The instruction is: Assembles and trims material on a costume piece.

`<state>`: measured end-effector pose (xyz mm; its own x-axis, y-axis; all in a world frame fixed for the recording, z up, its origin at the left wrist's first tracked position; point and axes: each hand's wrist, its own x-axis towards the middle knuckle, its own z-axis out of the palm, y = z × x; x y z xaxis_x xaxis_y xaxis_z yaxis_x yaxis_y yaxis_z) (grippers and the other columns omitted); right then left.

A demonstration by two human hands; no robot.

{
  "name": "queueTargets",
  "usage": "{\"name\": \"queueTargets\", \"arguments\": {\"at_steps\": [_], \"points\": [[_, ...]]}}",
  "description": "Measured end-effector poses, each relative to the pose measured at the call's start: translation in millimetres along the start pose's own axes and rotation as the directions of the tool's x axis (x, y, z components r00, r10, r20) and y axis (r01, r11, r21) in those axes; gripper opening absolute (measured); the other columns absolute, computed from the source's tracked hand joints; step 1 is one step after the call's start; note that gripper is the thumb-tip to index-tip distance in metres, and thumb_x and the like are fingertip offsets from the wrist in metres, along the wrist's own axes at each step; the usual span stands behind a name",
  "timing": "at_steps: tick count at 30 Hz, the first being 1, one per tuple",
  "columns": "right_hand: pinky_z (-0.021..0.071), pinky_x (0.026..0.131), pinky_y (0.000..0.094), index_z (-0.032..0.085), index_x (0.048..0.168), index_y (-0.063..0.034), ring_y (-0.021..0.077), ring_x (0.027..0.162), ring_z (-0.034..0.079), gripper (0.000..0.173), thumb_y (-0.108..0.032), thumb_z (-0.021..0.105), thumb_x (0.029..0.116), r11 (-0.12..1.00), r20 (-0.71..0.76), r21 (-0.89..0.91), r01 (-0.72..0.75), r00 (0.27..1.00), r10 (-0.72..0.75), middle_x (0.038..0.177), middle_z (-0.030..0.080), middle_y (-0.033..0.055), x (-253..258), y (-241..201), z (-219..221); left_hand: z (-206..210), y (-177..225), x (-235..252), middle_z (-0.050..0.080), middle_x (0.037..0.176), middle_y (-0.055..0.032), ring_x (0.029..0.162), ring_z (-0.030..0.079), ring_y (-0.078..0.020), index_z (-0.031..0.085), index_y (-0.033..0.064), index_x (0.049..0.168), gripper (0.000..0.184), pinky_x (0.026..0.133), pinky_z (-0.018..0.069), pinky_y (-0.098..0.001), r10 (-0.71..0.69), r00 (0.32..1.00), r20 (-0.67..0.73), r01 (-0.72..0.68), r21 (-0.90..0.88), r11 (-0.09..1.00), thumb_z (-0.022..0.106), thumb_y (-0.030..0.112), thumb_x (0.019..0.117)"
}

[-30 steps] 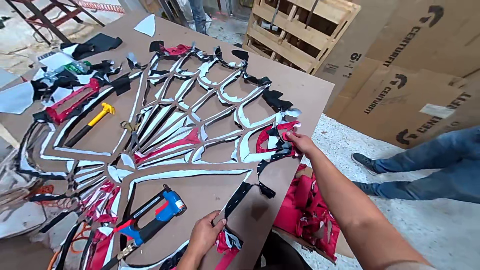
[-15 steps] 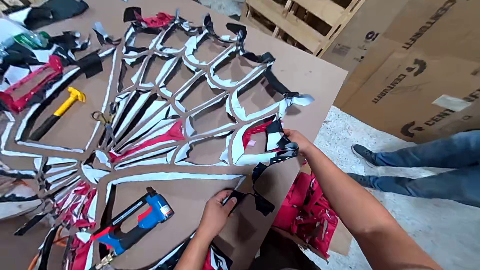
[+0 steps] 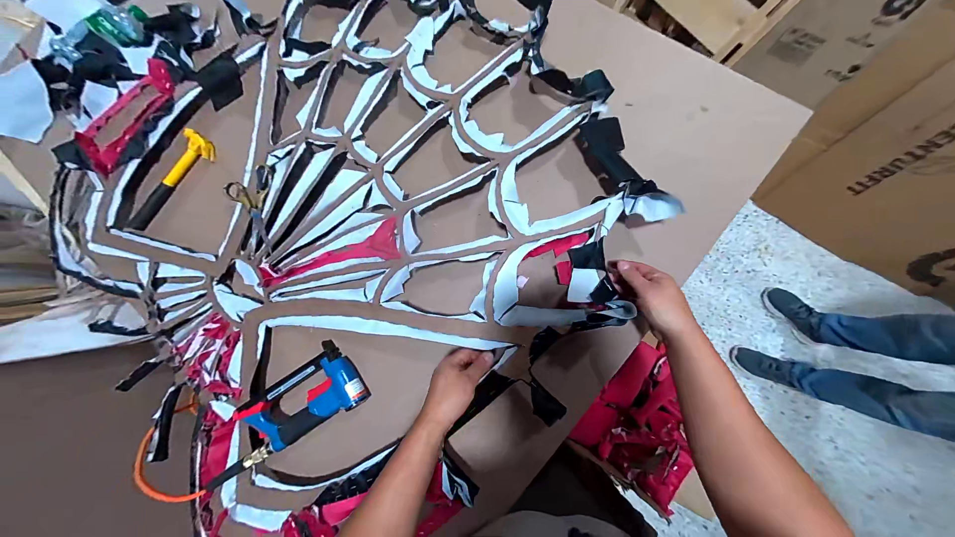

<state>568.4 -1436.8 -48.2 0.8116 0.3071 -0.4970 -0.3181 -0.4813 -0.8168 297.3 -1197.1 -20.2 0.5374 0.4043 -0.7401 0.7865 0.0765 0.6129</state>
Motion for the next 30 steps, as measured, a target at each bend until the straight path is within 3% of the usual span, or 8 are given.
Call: {"name": "queueTargets", "arguments": {"at_steps": [1, 3, 6, 10, 16, 20, 25, 30], "points": [[0.0571, 0.093, 0.0496, 0.070, 0.127, -0.0131, 0.0189, 0.101, 0.072, 0.038, -0.041, 0.056, 0.1055, 0.993, -0.067, -0.115, 0.036, 0.997, -0.044, 0.110, 0.075, 0.0059, -11.8, -3.0, -1.4, 3.6, 6.5, 5.9, 0.075, 0.095, -0.0102, 0.090, 0.073, -0.0197, 0.069, -0.0001, 0.101, 0.032, 0.088, 0.0603, -0.0407, -0.032, 0.999, -0.037, 0.027, -0.146, 0.989, 0.062, 0.031, 0.1040], [0.0550, 0.093, 0.0539, 0.067, 0.131, -0.0141, 0.0216, 0.102, 0.071, 0.039, -0.041, 0.059, 0.1046, 0.968, -0.136, -0.239, 0.083, 0.984, -0.118, 0.113, 0.074, 0.0069, -29.7, -15.0, 1.2, 11.4, 17.2, 18.6, 0.075, 0.101, -0.0193, 0.093, 0.075, -0.0273, 0.063, -0.0089, 0.117, 0.043, 0.089, 0.0615, -0.0429, -0.129, 0.991, -0.032, 0.097, -0.494, 0.864, 0.056, 0.033, 0.1073], [0.0546, 0.092, 0.0553, 0.066, 0.131, -0.0125, 0.0243, 0.102, 0.069, 0.048, -0.049, 0.064, 0.0996, 0.975, -0.024, -0.223, -0.008, 1.000, 0.003, 0.111, 0.073, 0.0089, -26.4, -15.4, 7.7, 23.4, 11.7, 26.0, 0.072, 0.115, -0.0194, 0.102, 0.073, -0.0274, 0.057, -0.0029, 0.134, 0.048, 0.094, 0.0588, -0.0415, -0.153, 0.985, 0.078, 0.161, -0.724, 0.670, 0.057, 0.036, 0.1059], [0.0545, 0.077, 0.0590, 0.073, 0.109, -0.0120, 0.0287, 0.083, 0.069, 0.045, -0.054, 0.071, 0.0928, 0.953, 0.142, -0.291, -0.081, 0.982, 0.127, 0.088, 0.072, 0.0116, -10.1, -7.0, 20.6, 25.0, 16.9, 38.3, 0.072, 0.116, -0.0189, 0.103, 0.072, -0.0281, 0.060, -0.0010, 0.132, 0.040, 0.092, 0.0594, -0.0429, -0.171, 0.977, 0.124, 0.200, -0.807, 0.556, 0.063, 0.026, 0.1023], [0.0519, 0.068, 0.0554, 0.073, 0.097, -0.0101, 0.0266, 0.072, 0.065, 0.044, -0.053, 0.063, 0.0991, 0.927, 0.204, -0.370, -0.062, 0.968, 0.146, 0.077, 0.068, 0.0108, -7.6, -4.7, 12.3, 29.6, 15.9, 37.0, 0.069, 0.122, -0.0162, 0.110, 0.069, -0.0268, 0.059, 0.0018, 0.132, 0.037, 0.096, 0.0575, -0.0430, -0.157, 0.981, 0.115, 0.176, -0.868, 0.464, 0.063, 0.022, 0.1020], [0.0540, 0.066, 0.0478, 0.074, 0.095, -0.0092, 0.0211, 0.069, 0.065, 0.045, -0.052, 0.063, 0.0991, 0.954, 0.273, -0.290, -0.080, 0.948, 0.162, 0.076, 0.069, 0.0084, -8.8, -6.3, 6.1, 28.7, 13.5, 36.1, 0.068, 0.126, -0.0157, 0.112, 0.069, -0.0274, 0.058, 0.0046, 0.135, 0.038, 0.096, 0.0576, -0.0443, -0.113, 0.981, 0.161, 0.195, -0.865, 0.462, 0.058, 0.027, 0.1047], [0.0559, 0.063, 0.0412, 0.074, 0.107, -0.0122, 0.0176, 0.067, 0.065, 0.035, -0.046, 0.066, 0.0991, 0.989, 0.144, -0.092, -0.113, 0.982, 0.126, 0.079, 0.070, 0.0069, -23.2, 8.2, 17.6, 31.9, 23.7, 36.2, 0.071, 0.117, -0.0161, 0.101, 0.072, -0.0265, 0.060, 0.0032, 0.132, 0.039, 0.090, 0.0603, -0.0428, -0.182, 0.977, 0.109, 0.183, -0.868, 0.461, 0.064, 0.027, 0.1019], [0.0530, 0.068, 0.0520, 0.076, 0.097, -0.0106, 0.0231, 0.071, 0.066, 0.047, -0.055, 0.060, 0.1000, 0.901, 0.317, -0.434, 0.000, 0.936, 0.152, 0.078, 0.070, 0.0090, -10.8, -10.7, -4.0, 35.2, 27.4, 39.0, 0.071, 0.111, -0.0183, 0.094, 0.073, -0.0276, 0.060, 0.0020, 0.130, 0.035, 0.083, 0.0613, -0.0437, -0.266, 0.963, 0.047, 0.162, -0.888, 0.430, 0.066, 0.021, 0.1002]]}}
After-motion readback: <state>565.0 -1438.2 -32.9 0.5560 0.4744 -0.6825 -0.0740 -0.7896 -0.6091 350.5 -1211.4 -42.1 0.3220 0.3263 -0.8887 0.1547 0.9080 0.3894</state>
